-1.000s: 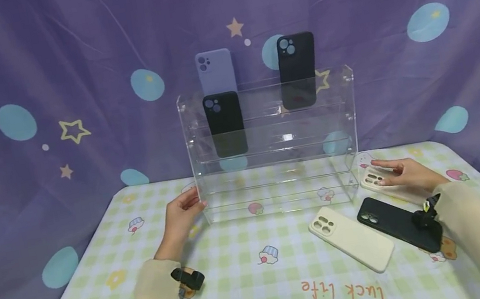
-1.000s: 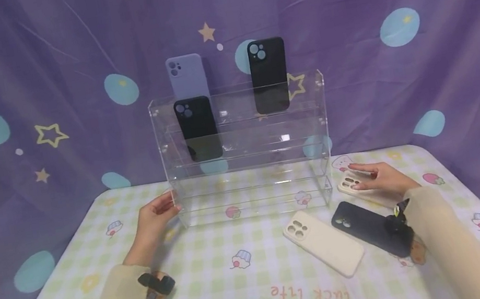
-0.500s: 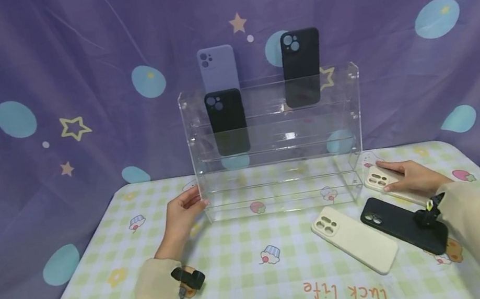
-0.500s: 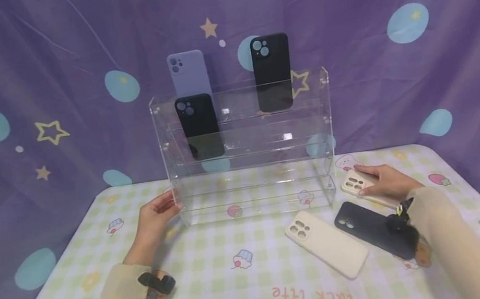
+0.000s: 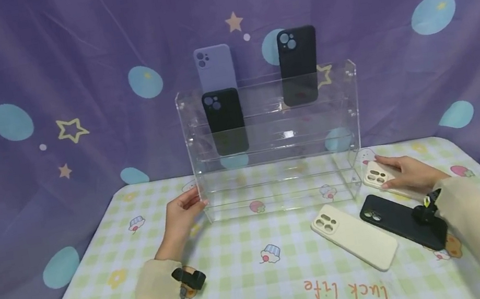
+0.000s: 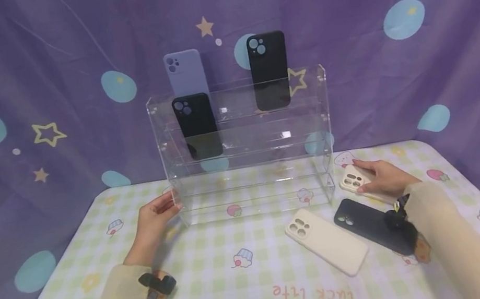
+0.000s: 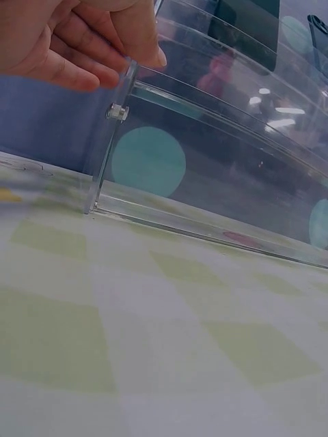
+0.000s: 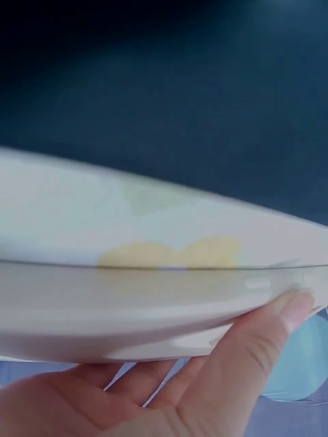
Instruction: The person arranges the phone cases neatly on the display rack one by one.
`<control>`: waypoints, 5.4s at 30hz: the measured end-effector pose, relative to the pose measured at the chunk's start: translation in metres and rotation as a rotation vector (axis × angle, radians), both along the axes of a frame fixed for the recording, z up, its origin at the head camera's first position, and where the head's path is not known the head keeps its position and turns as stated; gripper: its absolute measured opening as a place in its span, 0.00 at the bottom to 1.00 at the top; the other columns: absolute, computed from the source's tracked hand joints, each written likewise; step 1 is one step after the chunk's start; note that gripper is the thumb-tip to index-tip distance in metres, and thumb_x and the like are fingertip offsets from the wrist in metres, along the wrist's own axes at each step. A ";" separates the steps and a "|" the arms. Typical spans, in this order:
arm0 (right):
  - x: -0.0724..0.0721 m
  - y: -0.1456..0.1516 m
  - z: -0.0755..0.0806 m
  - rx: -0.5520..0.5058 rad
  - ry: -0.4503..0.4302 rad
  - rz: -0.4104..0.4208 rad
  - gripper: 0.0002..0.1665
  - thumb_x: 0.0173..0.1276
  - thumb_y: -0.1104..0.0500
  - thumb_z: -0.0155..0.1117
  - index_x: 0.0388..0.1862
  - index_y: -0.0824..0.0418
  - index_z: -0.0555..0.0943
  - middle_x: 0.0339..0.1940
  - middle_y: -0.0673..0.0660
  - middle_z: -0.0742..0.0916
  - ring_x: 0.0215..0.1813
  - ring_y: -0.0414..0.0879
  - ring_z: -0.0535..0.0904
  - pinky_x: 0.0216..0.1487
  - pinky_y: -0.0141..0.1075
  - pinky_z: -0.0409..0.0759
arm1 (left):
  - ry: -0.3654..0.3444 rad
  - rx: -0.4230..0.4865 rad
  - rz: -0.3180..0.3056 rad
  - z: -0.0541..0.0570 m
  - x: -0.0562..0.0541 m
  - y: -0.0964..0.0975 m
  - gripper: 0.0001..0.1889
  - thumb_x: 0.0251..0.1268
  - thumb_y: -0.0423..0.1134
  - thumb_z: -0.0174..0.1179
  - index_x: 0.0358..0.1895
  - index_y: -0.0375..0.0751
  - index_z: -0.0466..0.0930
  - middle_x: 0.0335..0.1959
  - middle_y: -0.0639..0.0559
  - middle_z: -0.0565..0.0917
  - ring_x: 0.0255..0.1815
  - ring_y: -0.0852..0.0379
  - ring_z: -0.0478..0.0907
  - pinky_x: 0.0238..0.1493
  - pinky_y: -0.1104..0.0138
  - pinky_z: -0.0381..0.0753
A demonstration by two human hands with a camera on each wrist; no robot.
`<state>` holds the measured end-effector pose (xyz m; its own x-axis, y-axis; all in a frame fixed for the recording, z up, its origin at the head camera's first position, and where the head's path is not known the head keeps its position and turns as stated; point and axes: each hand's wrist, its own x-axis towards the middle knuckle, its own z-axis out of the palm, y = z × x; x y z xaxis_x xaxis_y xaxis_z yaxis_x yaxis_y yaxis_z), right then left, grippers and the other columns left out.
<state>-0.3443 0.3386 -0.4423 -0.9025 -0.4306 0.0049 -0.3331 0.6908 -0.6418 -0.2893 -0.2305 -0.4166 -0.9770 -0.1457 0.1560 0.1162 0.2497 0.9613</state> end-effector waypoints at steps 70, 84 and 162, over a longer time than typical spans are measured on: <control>0.006 -0.154 0.230 -1.516 0.286 -0.259 0.06 0.66 0.74 0.53 0.36 0.65 0.74 0.29 0.56 0.80 0.33 0.44 0.78 0.30 0.30 0.79 | -0.020 0.015 0.042 0.001 0.004 0.004 0.23 0.58 0.30 0.64 0.57 0.30 0.75 0.55 0.34 0.78 0.38 0.73 0.75 0.41 0.80 0.77; -0.024 -0.187 0.241 -1.675 0.400 -0.340 0.09 0.65 0.77 0.52 0.34 0.65 0.73 0.28 0.58 0.79 0.32 0.45 0.76 0.33 0.30 0.77 | -0.018 0.028 0.031 0.004 0.008 0.009 0.22 0.58 0.29 0.64 0.58 0.30 0.74 0.56 0.34 0.77 0.38 0.73 0.75 0.41 0.81 0.76; 0.021 -0.156 0.174 -0.750 0.348 -0.514 0.15 0.56 0.52 0.73 0.37 0.61 0.85 0.22 0.37 0.84 0.31 0.33 0.79 0.35 0.25 0.74 | 0.021 0.011 0.024 -0.002 0.009 0.013 0.22 0.59 0.28 0.63 0.58 0.30 0.74 0.57 0.35 0.77 0.41 0.69 0.74 0.42 0.81 0.76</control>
